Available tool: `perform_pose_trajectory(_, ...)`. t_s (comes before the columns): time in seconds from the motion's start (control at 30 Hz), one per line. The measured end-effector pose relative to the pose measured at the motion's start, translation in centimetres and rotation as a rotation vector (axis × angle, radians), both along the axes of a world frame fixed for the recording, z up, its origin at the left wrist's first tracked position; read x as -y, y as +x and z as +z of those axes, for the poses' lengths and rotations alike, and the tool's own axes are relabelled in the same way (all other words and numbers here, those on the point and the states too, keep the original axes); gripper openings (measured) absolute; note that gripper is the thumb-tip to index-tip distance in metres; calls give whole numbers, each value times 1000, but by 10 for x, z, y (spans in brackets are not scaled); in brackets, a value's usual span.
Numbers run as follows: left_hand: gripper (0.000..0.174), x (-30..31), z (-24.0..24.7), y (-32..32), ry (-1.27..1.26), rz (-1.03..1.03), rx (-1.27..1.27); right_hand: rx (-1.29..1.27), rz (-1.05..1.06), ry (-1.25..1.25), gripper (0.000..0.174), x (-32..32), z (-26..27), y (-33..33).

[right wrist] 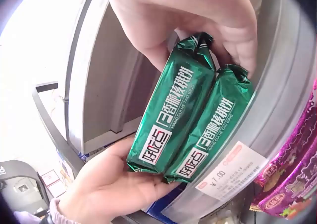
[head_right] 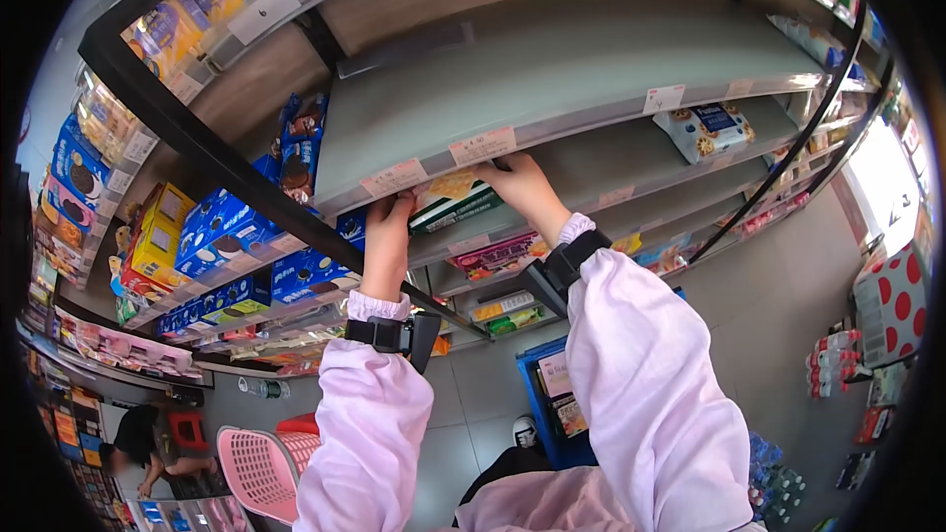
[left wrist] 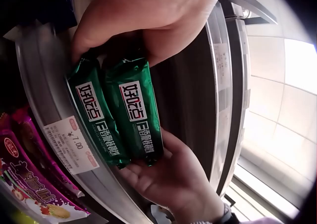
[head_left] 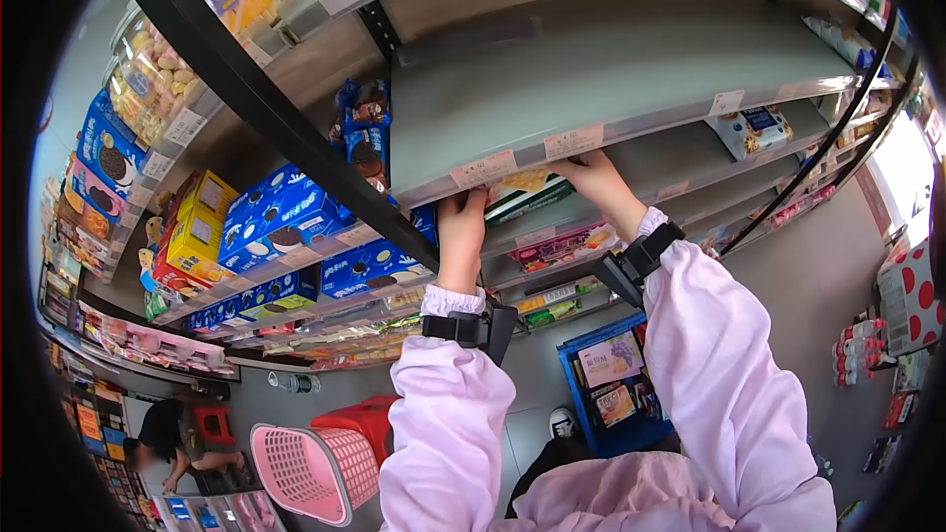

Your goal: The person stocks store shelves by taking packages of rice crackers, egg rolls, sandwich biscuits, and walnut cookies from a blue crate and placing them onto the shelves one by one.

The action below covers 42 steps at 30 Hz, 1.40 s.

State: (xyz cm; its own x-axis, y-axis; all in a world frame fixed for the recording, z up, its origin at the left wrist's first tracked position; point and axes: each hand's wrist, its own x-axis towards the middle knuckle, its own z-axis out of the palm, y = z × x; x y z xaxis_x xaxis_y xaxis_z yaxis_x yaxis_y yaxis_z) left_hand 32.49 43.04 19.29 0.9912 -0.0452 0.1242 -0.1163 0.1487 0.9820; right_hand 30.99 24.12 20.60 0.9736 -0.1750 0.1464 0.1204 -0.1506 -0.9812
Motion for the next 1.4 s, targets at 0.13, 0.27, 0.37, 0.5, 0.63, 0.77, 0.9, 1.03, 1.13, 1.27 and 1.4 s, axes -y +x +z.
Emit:
perform_pose_trajectory(0.13,24,5,13,-13,-29,4,40,-4,32,93,40,1,6,-14)
perform_pose_trajectory(0.27,14,6,7,-14,-55,9,-4,-73,52,84,42,6,5,-19)
perform_pose_trajectory(0.37,17,-1,3,-16,-44,-30,27,-118,63,149,42,7,7,-21)
perform_pose_trajectory(0.5,17,-3,9,-26,-13,-35,38,-45,96,242,41,9,5,-31)
perform_pose_trajectory(0.63,15,1,14,-29,-28,-23,18,-91,80,218,39,11,1,-30)
perform_pose_trajectory(0.77,13,-4,6,-22,0,-44,-6,-89,75,80,40,12,4,-29)
perform_pose_trajectory(0.9,13,-3,2,-19,-24,-1,-31,-127,72,-19,43,11,2,-22)
perform_pose_trajectory(1.03,11,-5,2,-17,-67,-20,-112,-171,88,-53,46,12,3,-19)
perform_pose_trajectory(1.13,9,-5,4,-14,-121,-44,-159,-185,77,-8,48,8,10,-22)
perform_pose_trajectory(1.27,11,-2,17,-21,-131,-52,-92,-19,-52,54,46,0,19,-37)
perform_pose_trajectory(1.4,15,-5,21,-59,-96,-32,-26,-7,48,216,40,2,19,-75)
